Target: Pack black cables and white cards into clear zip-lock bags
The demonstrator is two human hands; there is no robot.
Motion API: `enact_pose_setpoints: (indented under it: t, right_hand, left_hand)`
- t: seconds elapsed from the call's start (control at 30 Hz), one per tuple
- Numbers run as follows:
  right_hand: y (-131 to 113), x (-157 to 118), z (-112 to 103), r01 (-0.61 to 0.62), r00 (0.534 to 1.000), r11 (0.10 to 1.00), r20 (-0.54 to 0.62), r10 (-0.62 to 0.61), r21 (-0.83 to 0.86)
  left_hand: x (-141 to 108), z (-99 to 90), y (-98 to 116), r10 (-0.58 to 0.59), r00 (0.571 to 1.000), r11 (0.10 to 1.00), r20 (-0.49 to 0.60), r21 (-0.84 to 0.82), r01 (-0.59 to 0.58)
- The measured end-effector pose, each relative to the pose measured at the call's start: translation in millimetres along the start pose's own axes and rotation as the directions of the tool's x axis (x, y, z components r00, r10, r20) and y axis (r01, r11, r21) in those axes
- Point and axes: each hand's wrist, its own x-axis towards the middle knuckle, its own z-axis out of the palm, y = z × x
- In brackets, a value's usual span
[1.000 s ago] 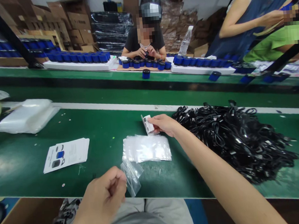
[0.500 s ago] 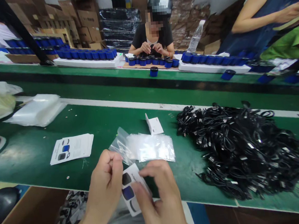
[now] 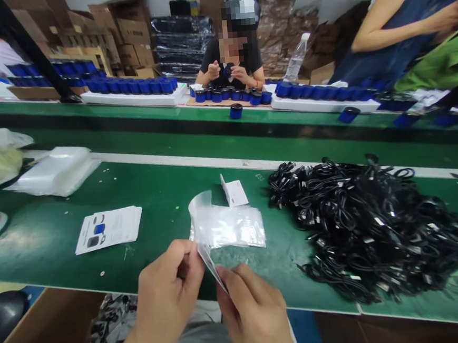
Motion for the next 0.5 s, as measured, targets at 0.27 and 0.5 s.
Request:
enact_pose_setpoints:
  t: [0.27,0.5]
  right_hand:
    - [-1.0,11.7,-13.6,-0.296,0.925,0.953,0.268,0.268,0.069]
    - [15.5,17.3,-25.3,-0.597,0.784,0.734,0.431,0.447,0.324]
  left_hand:
    - [-9.7,5.4,3.1,0.3,0.94,0.934,0.163,0.15,-0.324]
    - [-20.0,3.5,-10.8,0.341,0.927,0.938,0.157,0.01,-0.346]
